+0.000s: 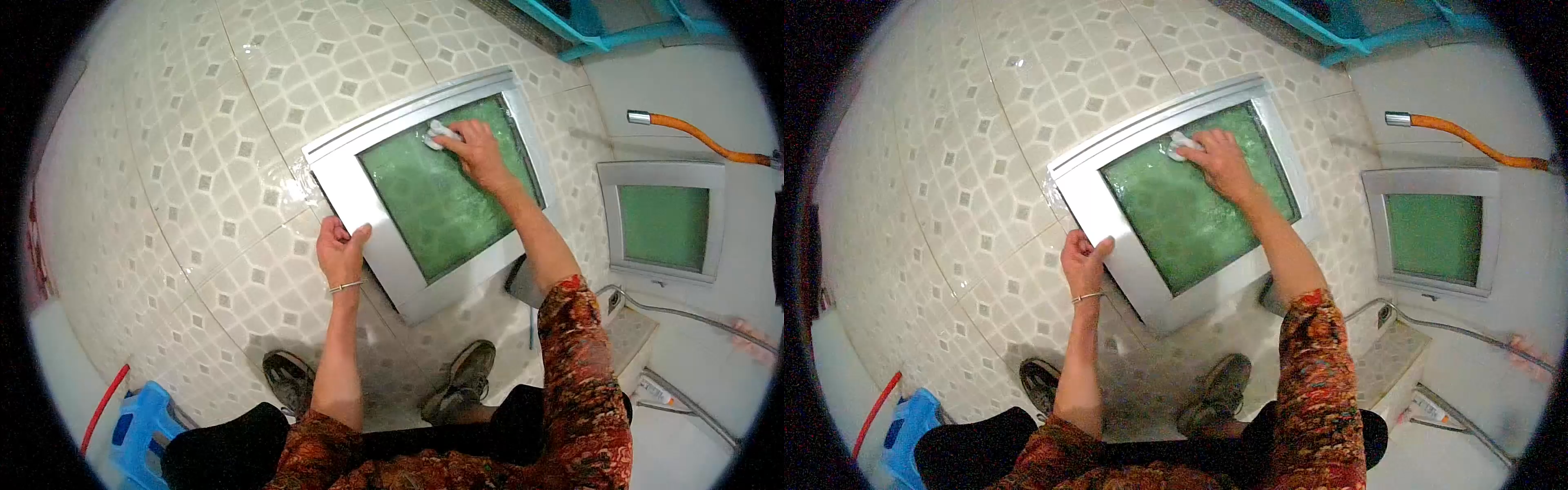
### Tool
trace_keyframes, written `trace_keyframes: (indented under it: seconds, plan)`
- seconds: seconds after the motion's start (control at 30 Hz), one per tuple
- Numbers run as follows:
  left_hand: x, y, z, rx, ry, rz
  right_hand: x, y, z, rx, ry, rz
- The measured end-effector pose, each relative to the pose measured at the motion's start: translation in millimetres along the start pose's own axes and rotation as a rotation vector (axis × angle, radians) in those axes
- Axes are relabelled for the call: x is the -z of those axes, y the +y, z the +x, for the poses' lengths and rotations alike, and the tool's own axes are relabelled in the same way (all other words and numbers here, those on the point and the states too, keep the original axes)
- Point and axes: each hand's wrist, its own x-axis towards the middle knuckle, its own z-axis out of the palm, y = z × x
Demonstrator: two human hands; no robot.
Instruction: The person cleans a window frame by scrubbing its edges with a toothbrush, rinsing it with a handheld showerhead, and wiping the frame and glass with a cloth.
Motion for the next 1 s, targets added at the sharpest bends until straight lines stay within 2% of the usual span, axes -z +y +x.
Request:
trace_keyframes:
  seconds: [0.1, 0.17, 0.27, 0.37, 0.47, 0.6, 0.63, 0.7, 0.87, 0.93, 1.0]
  plan:
    - [3.9, 1.8, 2.3, 0.015, -0.035, 0.089, 2.4, -4.7, -11.2, -0.035, -0.088, 0.038]
    - [2.0, -5.5, 5.1, -0.003, -0.035, -0.002, 1.8, -1.1, -28.5, -0.039, -0.101, 0.108]
    - [-0.7, -9.6, 3.3, 0.011, -0.041, -0.083, 5.3, 28.3, -18.8, -0.104, 0.069, -0.02]
    - [1.2, 4.0, 2.2, 0.012, -0.05, 0.036, -2.4, 65.1, -4.4, -0.179, 0.144, -0.071]
    - [4.6, -5.9, 4.1, -0.001, -0.102, -0.154, -4.8, 72.6, -13.2, -0.276, 0.121, -0.164]
    - [4.0, -4.9, 4.4, -0.01, -0.084, -0.072, 5.6, 85.7, -15.4, -0.31, 0.11, -0.354]
    - [3.8, -1.4, 3.9, -0.007, -0.07, -0.01, 1.1, 84.1, -16.0, -0.378, 0.155, -0.36]
    - [3.7, -3.3, 2.9, -0.001, -0.071, 0.021, -18.3, 70.8, -16.7, -0.526, 0.244, -0.369]
    - [2.3, -7.7, 4.4, -0.017, -0.081, -0.059, -17.6, -19.6, -34.0, -0.409, 0.196, -0.043]
    - [2.8, -2.3, 2.1, -0.025, -0.081, -0.021, -17.0, -61.3, -34.1, -0.447, 0.191, -0.003]
    - [4.4, -2.2, 1.8, -0.031, -0.073, -0.015, -28.4, -73.4, -33.4, -0.472, 0.248, 0.011]
